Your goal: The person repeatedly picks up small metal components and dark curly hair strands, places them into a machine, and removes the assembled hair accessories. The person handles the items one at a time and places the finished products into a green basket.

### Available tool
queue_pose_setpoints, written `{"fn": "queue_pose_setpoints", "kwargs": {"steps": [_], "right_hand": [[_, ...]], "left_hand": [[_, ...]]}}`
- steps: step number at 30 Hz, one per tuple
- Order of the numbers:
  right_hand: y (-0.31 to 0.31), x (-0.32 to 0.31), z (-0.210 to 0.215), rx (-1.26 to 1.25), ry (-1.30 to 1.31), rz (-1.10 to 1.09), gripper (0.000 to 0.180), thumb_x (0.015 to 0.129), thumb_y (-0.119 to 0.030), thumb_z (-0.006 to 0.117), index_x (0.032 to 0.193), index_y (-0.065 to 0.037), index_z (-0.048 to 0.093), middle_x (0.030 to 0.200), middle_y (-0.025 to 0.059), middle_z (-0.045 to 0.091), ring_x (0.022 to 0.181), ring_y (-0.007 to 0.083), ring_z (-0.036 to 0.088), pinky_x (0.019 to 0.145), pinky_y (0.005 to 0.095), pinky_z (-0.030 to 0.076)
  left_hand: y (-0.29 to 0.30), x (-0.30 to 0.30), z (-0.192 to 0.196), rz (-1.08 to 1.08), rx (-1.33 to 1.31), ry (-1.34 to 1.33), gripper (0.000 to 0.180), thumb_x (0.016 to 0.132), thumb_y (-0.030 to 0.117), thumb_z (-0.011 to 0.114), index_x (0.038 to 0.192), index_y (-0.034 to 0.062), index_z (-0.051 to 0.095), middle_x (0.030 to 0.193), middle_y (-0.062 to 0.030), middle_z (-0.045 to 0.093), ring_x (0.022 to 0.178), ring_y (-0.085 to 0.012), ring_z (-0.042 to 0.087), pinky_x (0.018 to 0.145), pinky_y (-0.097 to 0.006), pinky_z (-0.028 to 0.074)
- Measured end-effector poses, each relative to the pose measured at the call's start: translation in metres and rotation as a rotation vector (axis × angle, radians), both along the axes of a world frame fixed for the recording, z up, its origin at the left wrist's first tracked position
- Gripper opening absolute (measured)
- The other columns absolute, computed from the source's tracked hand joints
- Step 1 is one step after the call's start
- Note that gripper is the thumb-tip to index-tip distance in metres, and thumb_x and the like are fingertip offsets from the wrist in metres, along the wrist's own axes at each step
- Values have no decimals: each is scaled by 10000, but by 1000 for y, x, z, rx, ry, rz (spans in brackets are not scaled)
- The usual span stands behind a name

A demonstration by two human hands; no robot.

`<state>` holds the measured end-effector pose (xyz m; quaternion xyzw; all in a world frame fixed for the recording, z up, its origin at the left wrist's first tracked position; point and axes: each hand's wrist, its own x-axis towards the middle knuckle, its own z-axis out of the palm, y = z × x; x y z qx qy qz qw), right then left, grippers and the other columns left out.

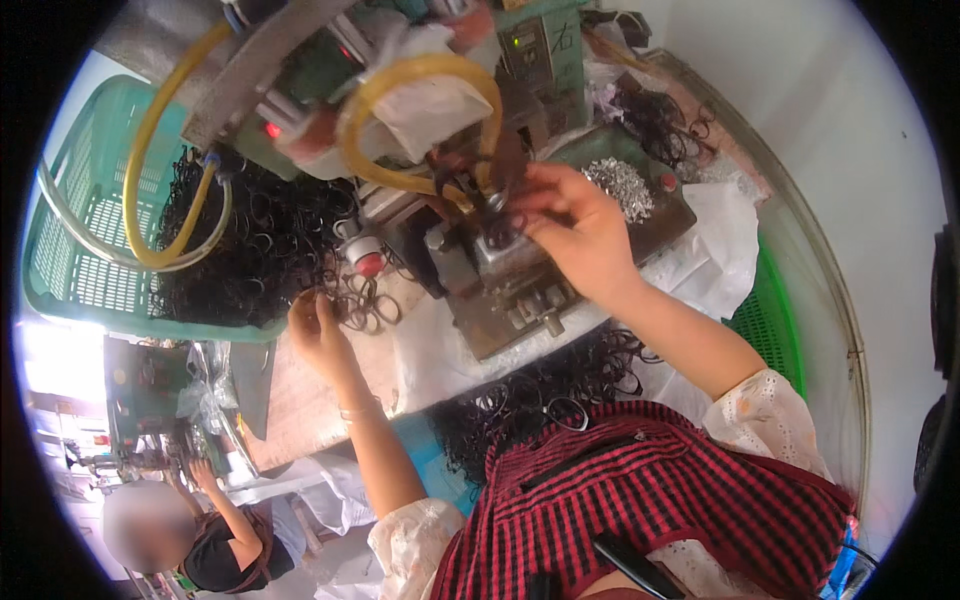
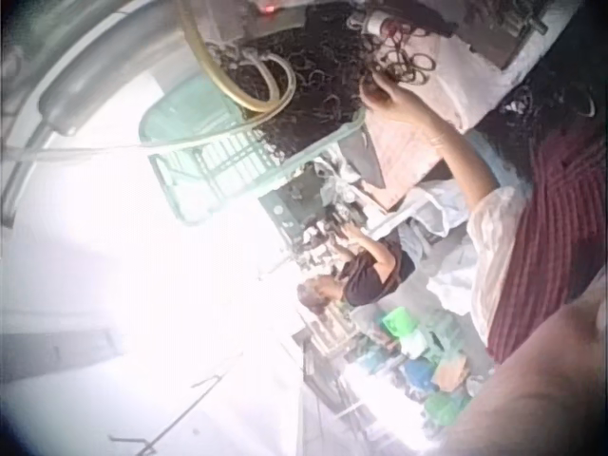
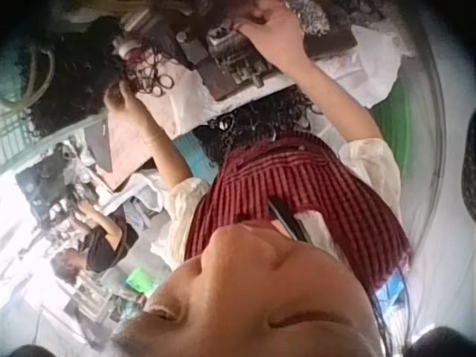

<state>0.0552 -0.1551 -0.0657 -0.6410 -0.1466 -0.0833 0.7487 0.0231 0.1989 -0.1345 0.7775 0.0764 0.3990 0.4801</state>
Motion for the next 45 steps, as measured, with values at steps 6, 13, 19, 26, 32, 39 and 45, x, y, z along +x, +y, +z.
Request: {"fn": "queue_pose_setpoints", "kwargs": {"steps": [6, 13, 19, 26, 32, 39, 45], "right_hand": [[10, -7, 25, 86, 140, 79, 468, 820, 23, 645, 1268, 10, 509, 995, 99, 661, 919, 144, 635, 812, 260, 494], [-31, -15, 36, -309, -199, 141, 388, 807, -49, 601, 1195, -47, 606, 1198, 171, 629, 1093, 267, 610, 912, 343, 484], [-89, 35, -59, -1184, -265, -625, 210, 721, -143, 719, 905, -59, 661, 1173, 157, 610, 1186, 341, 519, 952, 433, 463], [-95, 49, -53, -886, -169, -587, 141, 753, -105, 685, 885, -64, 659, 956, 117, 664, 987, 331, 605, 812, 414, 496], [-102, 49, -72, -715, -153, -511, 252, 786, -32, 635, 1034, -65, 666, 1005, 141, 660, 916, 304, 635, 823, 393, 497], [-100, 33, -54, -604, 13, -477, 173, 867, -67, 648, 1025, 3, 665, 933, 78, 696, 867, 138, 624, 804, 274, 477], [-73, 29, -36, -509, -18, -393, 169, 864, -64, 643, 1023, -13, 672, 923, 83, 701, 865, 146, 638, 793, 271, 481]], "left_hand": [[-63, -12, 71, 13, -355, -185, 221, 929, 67, 600, 1119, -27, 541, 980, -96, 627, 872, -164, 634, 711, -277, 555], [-137, -66, 150, -335, -236, -319, 118, 927, -3, 543, 1043, -5, 521, 946, -131, 633, 829, -188, 656, 721, -320, 588], [-199, -28, 133, -498, -6, -145, 187, 852, -81, 643, 1003, -44, 538, 920, -116, 662, 866, -150, 656, 715, -248, 552], [-215, -14, 140, -396, 185, -117, 206, 824, -42, 690, 1018, -26, 623, 847, -88, 680, 731, -108, 648, 656, -234, 544], [-213, -13, 137, -323, 267, -135, 150, 822, -2, 715, 945, -5, 631, 823, -64, 662, 734, -106, 624, 632, -226, 514], [-128, -45, 80, 221, 166, -421, 213, 836, -4, 689, 1035, -37, 623, 946, -152, 680, 876, -202, 652, 801, -266, 498], [17, 4, 69, 154, 690, 223, 136, 760, 44, 681, 892, 57, 713, 863, -120, 635, 778, -275, 618, 740, -352, 495]]}}
